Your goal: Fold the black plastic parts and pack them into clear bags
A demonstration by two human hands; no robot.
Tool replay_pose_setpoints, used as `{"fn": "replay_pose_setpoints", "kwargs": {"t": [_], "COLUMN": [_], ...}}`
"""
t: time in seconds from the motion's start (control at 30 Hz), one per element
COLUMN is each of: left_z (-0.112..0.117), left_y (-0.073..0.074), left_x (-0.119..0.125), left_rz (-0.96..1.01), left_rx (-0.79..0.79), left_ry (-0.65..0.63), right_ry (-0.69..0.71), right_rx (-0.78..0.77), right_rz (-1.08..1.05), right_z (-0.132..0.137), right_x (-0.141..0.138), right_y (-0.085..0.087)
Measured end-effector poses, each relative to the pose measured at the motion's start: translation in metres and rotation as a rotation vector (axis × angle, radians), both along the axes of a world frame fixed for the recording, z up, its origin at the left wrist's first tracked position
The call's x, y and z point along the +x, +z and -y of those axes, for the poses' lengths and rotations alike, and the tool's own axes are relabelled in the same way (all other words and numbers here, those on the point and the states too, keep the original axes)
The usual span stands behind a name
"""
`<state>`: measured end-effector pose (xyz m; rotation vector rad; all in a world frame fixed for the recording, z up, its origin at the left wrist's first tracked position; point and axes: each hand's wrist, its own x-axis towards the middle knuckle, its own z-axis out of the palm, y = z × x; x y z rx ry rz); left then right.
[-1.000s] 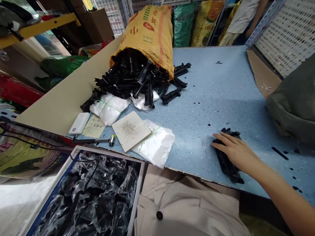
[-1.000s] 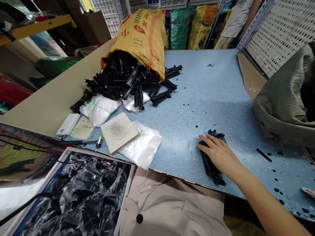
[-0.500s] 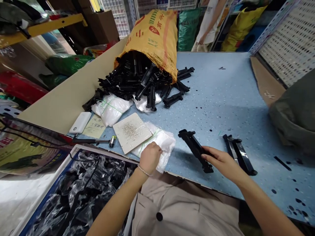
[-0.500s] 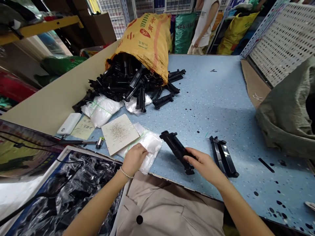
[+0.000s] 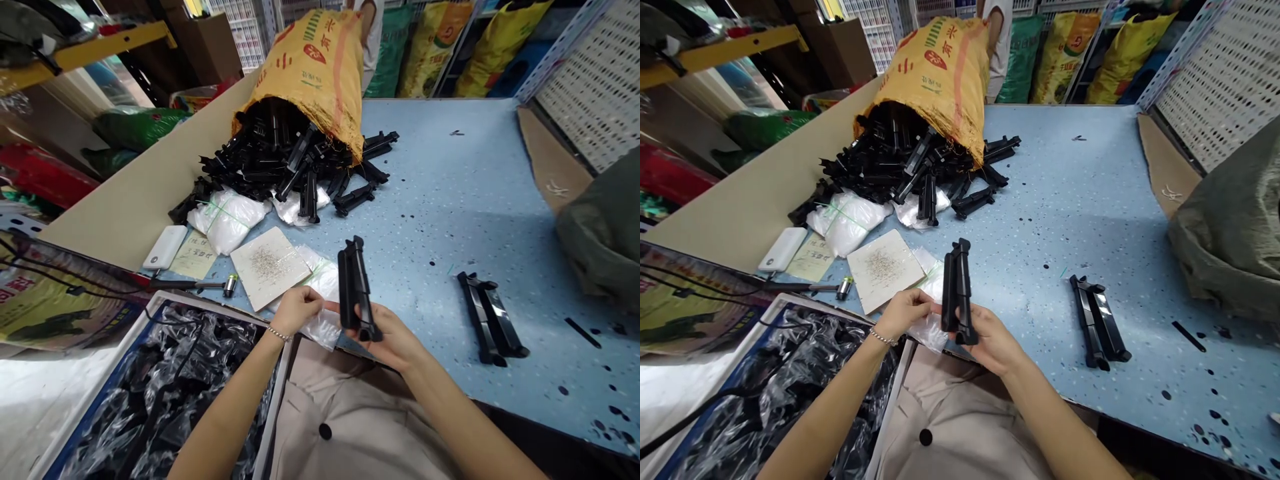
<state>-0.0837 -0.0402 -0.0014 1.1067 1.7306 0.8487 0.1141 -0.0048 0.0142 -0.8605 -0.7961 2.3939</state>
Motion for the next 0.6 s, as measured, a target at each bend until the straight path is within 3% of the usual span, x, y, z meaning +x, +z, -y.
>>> {"fn": "replay_pose_setpoints", "kwargs": {"t": [0.13, 0.23, 0.3, 0.43, 0.53, 0.6], "left_z": [0.014, 0.019, 0.017, 0.01, 0.018, 0.03], "left_y": [0.013, 0.018, 0.016, 0.01, 0.012, 0.019], "left_x": [-0.004, -0.01, -0.015, -0.024, -0.018, -0.003], "left_rz": [-0.482, -0.762, -0.716, -0.473, -0.516, -0.581], "left_rx": [0.307, 0.375, 0.357, 0.355, 0.397, 0.422], "left_ry": [-0.097, -0.227, -0.236, -0.264, -0.343, -0.41], "right_ry": [-0.078, -0.215, -0.116, 0.26, 0.204, 0.123], "right_rx": [0.004, 0.146, 0.128, -0.271, -0.432, -0.365], "right_rz": [0.128, 0.187, 0.121, -0.068, -0.163, -0.142], "right_z": [0.006, 0.017, 0.027, 0.044, 0.046, 0.043], "right_x": [-0.018, -0.008, 0.006, 0.024, 0.018, 0.009], "right_y": [-0.015, -0.015, -0.011, -0.018, -0.033, -0.04]}}
